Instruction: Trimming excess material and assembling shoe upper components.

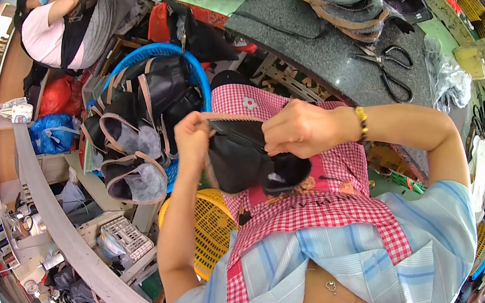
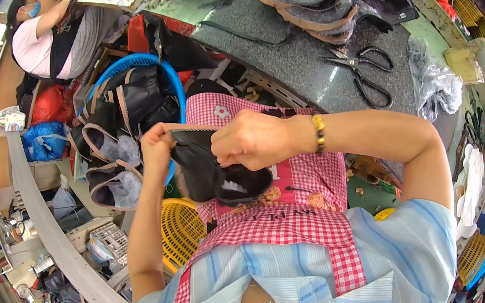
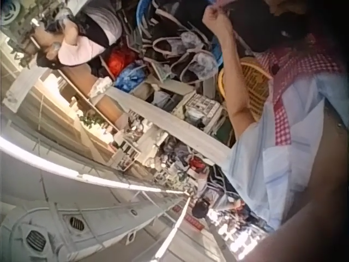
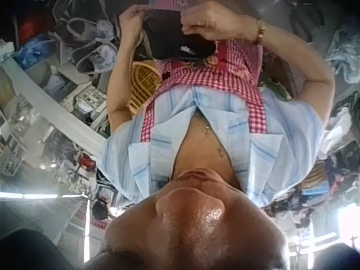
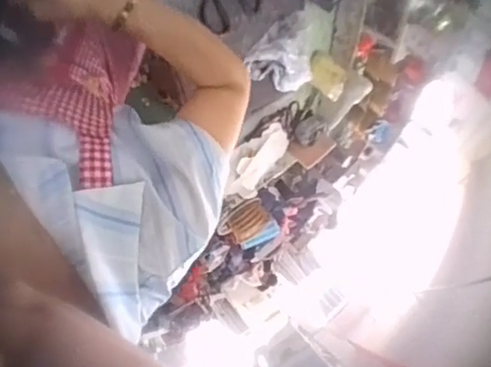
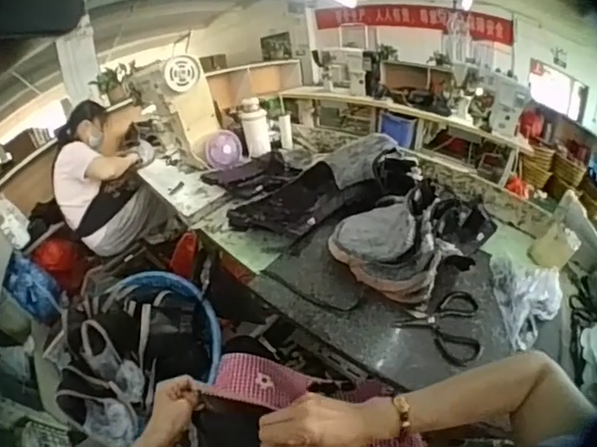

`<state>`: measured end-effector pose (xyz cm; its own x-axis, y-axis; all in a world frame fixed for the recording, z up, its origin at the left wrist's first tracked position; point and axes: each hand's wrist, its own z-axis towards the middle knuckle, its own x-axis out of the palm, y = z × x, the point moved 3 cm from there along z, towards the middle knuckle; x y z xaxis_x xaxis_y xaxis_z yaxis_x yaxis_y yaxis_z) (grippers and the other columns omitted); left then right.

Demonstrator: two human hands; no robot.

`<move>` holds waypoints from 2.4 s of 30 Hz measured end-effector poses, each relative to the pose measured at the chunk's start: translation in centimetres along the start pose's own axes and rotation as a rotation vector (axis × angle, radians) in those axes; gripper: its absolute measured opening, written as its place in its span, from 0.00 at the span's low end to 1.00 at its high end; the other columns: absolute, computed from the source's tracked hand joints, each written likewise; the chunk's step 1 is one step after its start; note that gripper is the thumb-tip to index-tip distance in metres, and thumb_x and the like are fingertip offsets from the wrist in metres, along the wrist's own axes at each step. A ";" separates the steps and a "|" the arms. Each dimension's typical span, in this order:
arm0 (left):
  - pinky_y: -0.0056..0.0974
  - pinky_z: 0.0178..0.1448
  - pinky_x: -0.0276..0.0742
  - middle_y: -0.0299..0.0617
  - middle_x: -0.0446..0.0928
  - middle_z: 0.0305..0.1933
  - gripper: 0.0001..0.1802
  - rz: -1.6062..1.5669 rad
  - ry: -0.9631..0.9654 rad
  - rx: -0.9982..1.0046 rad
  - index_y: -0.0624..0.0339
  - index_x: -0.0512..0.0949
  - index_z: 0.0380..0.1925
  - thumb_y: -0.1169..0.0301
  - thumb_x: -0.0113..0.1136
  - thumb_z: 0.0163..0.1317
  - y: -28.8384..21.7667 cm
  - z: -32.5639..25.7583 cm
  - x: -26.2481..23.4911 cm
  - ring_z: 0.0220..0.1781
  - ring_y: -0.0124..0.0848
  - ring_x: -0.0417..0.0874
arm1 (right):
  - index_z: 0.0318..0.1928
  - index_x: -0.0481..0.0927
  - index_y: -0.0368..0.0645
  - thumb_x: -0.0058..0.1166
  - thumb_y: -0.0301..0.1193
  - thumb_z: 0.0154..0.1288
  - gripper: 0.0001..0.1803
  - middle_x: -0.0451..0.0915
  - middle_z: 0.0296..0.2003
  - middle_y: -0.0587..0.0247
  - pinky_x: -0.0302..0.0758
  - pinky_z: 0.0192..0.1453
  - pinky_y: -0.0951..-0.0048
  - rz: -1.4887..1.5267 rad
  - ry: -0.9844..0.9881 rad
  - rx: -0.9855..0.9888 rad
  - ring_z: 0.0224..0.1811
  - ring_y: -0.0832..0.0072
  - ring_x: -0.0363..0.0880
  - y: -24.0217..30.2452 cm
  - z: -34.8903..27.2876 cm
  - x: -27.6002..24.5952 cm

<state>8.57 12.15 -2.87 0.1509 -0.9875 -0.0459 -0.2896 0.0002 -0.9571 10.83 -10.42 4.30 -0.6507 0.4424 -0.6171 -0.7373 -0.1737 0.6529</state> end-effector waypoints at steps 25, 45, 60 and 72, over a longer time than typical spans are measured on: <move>0.33 0.25 0.70 0.37 0.78 0.23 0.03 0.591 0.659 0.086 0.64 0.73 0.31 0.80 0.56 0.57 -4.7 0.3 5.5 0.23 0.25 0.78 | 0.35 0.78 0.37 0.60 0.33 0.55 0.12 0.81 0.27 0.57 0.79 0.33 0.68 0.235 -0.161 0.634 0.29 0.66 0.82 4.0 -6.7 -2.3; 0.31 0.50 0.76 0.40 0.80 0.41 0.17 -0.154 0.218 0.040 0.68 0.74 0.46 0.84 0.53 0.53 -7.1 -3.3 3.0 0.42 0.30 0.82 | 0.43 0.75 0.37 0.65 0.38 0.52 0.22 0.76 0.42 0.50 0.75 0.48 0.62 -0.270 -0.750 0.647 0.47 0.55 0.76 3.9 -8.3 -0.8; 0.31 0.43 0.73 0.34 0.79 0.38 0.11 0.120 0.065 -0.052 0.61 0.78 0.39 0.73 0.64 0.55 3.7 -12.6 4.7 0.39 0.27 0.78 | 0.45 0.79 0.37 0.62 0.31 0.60 0.15 0.80 0.39 0.66 0.73 0.50 0.73 0.622 -0.906 0.457 0.43 0.81 0.75 2.1 -5.0 -2.1; 0.39 0.58 0.70 0.47 0.73 0.53 0.27 0.329 0.268 0.504 0.68 0.67 0.54 0.68 0.58 0.55 -5.7 -10.1 7.3 0.54 0.38 0.75 | 0.42 0.81 0.35 0.70 0.31 0.51 0.19 0.83 0.35 0.58 0.73 0.52 0.69 0.174 -1.029 0.426 0.41 0.72 0.80 4.1 -5.9 -2.4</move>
<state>1.74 3.30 5.15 -0.1290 -0.9284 -0.3485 0.2070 0.3185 -0.9250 8.33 -17.36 5.88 -0.1336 0.9907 0.0238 -0.4008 -0.0760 0.9130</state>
